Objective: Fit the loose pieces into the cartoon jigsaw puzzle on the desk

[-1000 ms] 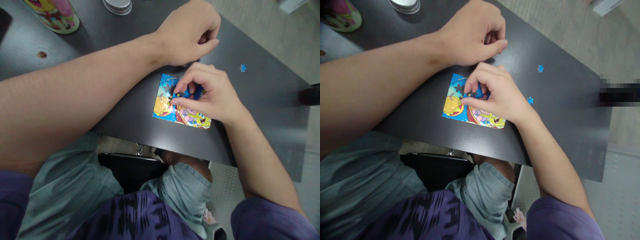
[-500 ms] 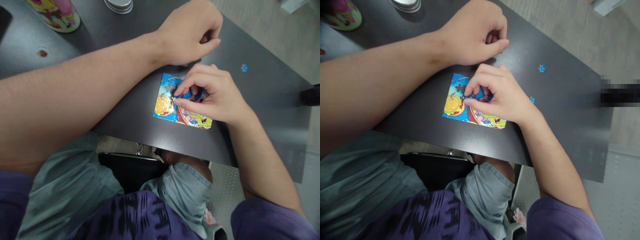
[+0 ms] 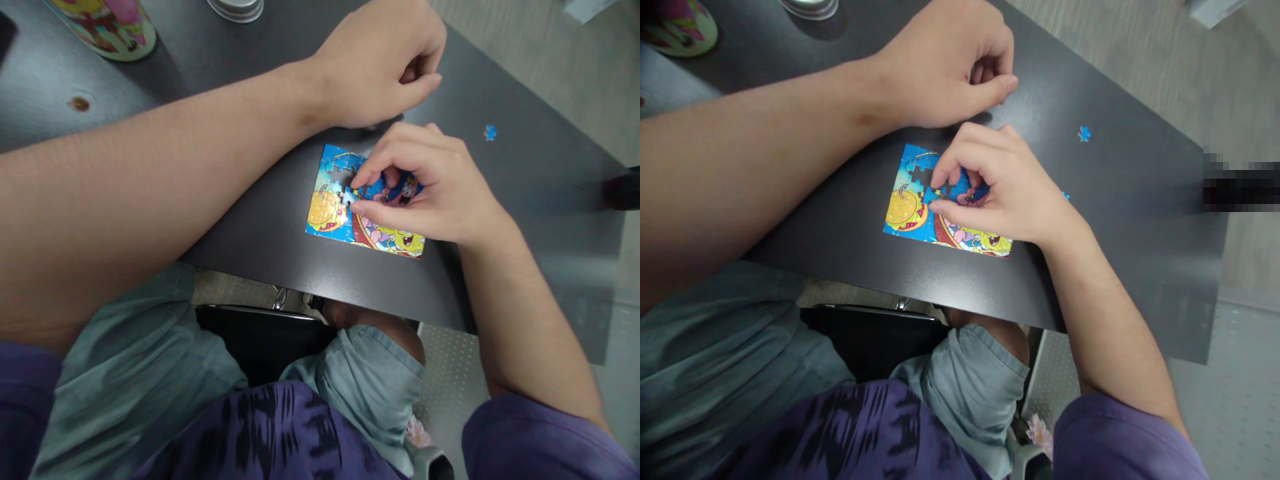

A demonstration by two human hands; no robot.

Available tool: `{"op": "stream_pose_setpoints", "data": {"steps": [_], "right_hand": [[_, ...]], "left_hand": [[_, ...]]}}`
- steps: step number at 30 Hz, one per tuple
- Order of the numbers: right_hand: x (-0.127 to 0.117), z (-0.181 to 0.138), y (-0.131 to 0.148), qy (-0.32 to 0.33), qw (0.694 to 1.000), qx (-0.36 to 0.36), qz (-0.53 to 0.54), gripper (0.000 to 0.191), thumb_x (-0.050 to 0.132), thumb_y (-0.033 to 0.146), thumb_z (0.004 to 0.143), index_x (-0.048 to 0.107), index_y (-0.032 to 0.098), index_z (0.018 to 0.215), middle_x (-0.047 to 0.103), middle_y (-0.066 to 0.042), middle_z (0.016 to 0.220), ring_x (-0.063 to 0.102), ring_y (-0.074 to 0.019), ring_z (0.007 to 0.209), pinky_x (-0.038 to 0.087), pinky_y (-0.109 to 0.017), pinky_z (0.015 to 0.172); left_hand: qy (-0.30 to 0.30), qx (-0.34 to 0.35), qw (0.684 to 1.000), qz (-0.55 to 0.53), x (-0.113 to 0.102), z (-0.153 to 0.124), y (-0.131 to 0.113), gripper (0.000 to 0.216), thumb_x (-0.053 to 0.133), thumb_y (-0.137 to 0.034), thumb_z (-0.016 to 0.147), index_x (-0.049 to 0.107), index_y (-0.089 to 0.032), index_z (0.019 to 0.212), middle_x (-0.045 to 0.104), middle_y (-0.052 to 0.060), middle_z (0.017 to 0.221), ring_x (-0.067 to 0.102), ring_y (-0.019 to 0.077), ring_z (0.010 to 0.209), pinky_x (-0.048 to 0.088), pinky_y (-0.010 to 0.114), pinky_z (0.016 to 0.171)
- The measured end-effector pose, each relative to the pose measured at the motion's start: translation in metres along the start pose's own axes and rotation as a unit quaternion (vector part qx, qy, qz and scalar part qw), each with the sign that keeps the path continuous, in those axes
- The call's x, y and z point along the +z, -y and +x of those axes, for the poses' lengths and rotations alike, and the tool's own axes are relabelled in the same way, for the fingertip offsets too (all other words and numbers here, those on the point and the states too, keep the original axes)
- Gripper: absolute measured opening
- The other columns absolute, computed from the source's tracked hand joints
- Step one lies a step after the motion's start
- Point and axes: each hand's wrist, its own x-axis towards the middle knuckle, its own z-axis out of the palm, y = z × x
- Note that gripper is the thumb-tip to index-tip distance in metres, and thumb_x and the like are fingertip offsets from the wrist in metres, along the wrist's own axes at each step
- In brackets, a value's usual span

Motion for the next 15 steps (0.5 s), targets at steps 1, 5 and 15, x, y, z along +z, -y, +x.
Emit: {"op": "stream_pose_setpoints", "data": {"steps": [1, 5, 15], "right_hand": [[-0.0013, -0.0002, 0.0012, 0.000, 1.000, 0.000, 0.002, 0.014, 0.096, 0.048, 0.109, 0.092, 0.038, 0.118, 0.085, -0.006, 0.109, 0.075, -0.0317, 0.091, 0.068, -0.066, 0.104], [-0.0014, 0.0005, 0.0040, -0.002, 1.000, -0.002, 0.014, 0.010, 0.096, 0.042, 0.108, 0.089, 0.038, 0.115, 0.084, -0.006, 0.112, 0.076, -0.0328, 0.092, 0.064, -0.068, 0.105], [0.0006, 0.0015, 0.0058, 0.004, 1.000, -0.012, 0.010, 0.008, 0.093, 0.037, 0.111, 0.089, 0.036, 0.119, 0.086, -0.004, 0.114, 0.075, -0.0300, 0.088, 0.065, -0.066, 0.105]], "left_hand": [[0.004, 0.001, 1.000, -0.002, -0.0005, 0.0000, -0.0006, 0.024, 0.071, -0.006, 0.106, 0.092, 0.000, 0.115, 0.096, 0.023, 0.116, 0.094, 0.0419, 0.119, 0.062, 0.048, 0.100], [0.006, 0.001, 1.000, 0.001, -0.0011, -0.0003, -0.0025, 0.024, 0.071, -0.005, 0.106, 0.092, 0.000, 0.116, 0.096, 0.024, 0.117, 0.094, 0.0434, 0.119, 0.063, 0.050, 0.101], [0.025, -0.017, 0.999, -0.010, -0.0099, -0.0004, -0.0104, 0.024, 0.071, -0.002, 0.108, 0.092, 0.003, 0.118, 0.095, 0.026, 0.118, 0.094, 0.0398, 0.114, 0.063, 0.046, 0.099]]}}
